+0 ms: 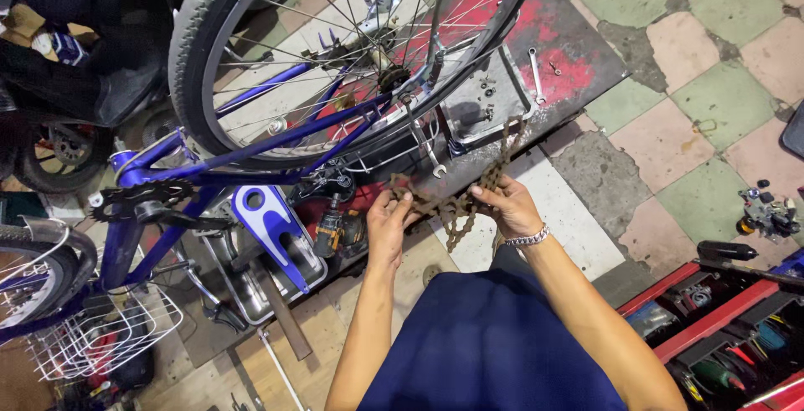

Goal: The person repairs a bicycle chain using a cordless drill, pliers, and a wrench. They remove the old chain, install a new one, and adjust the rear wheel and chain tension.

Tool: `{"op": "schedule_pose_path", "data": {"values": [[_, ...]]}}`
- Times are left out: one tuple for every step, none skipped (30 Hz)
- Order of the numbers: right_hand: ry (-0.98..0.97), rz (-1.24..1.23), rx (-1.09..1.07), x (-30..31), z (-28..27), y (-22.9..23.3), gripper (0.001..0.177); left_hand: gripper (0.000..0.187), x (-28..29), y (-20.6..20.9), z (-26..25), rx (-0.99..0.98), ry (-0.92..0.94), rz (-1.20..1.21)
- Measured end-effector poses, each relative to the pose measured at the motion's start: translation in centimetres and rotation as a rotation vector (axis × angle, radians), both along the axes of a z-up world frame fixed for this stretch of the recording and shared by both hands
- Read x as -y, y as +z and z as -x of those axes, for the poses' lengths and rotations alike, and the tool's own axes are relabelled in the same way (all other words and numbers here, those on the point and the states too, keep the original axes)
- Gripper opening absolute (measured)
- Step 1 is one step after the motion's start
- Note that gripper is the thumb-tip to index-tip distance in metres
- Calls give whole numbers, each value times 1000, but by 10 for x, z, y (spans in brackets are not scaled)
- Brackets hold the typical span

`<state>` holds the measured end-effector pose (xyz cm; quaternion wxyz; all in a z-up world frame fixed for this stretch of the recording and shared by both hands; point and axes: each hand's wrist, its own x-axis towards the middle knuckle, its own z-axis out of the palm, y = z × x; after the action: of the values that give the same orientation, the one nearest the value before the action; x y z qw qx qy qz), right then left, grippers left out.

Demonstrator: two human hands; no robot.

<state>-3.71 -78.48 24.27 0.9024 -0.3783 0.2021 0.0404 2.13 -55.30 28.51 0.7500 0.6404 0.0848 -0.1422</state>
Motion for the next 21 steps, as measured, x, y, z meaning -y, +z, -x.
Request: {"op": "schedule_pose_path", "data": {"values": [[8, 50, -11, -1, 0, 0, 31, 42, 0, 4, 0, 52, 11, -91], [17, 100, -21, -2, -1, -2, 32, 45, 0, 9, 1, 232, 22, -321], [26, 151, -31, -3, -2, -4, 33, 49, 2, 17, 4, 412, 34, -551], [44, 204, -44, -5, -4, -7, 34, 53, 4, 25, 4, 590, 51, -784], [61, 257, -56, -9, -4, -9, 35, 52, 10, 32, -1, 537, -54, -735], [82, 311, -74, -12, -2, -12, 36, 51, 17, 35, -3, 477, -159, -684], [124, 354, -22, -13, -2, -15, 36, 50, 25, 37, -7, 419, -263, -631], [169, 395, 33, -13, -4, -16, 37, 49, 33, 38, -12, 420, -338, -610], [213, 435, 89, -15, -6, -16, 38, 48, 41, 37, -17, 421, -413, -589], [241, 436, 96, -14, -6, -15, 39, 47, 45, 36, -18, 419, -488, -564], [269, 437, 104, -12, -6, -13, 39, 45, 42, 36, -17, 376, -448, -541], [290, 436, 110, -10, -8, -11, 39, 42, 39, 37, -17, 334, -413, -519], [284, 439, 95, -5, -11, -10, 35, 39, 34, 38, -18, 292, -379, -496], [275, 442, 72, 3, -11, -9, 33, 37, 29, 39, -14, 275, -314, -446], [267, 445, 50, 11, -10, -9, 34, 36, 21, 40, -10, 258, -249, -395], [255, 447, 63, 17, -11, -10, 34, 34, 11, 42, -10, 246, -182, -349], [244, 449, 75, 23, -12, -11, 34, 31, 3, 44, -11, 184, -116, -339], [234, 453, 86, 29, -10, -14, 34, 28, -4, 45, -12, 121, -50, -328], [223, 447, 70, 36, -5, -17, 34, 25, -11, 47, -13, 58, 16, -316], [215, 443, 58, 44, -1, -21, 34, 22, -22, 51, -17, 167, 69, -181], [207, 439, 45, 52, 3, -26, 34, 19, -33, 56, -21, 275, 121, -45]]}}
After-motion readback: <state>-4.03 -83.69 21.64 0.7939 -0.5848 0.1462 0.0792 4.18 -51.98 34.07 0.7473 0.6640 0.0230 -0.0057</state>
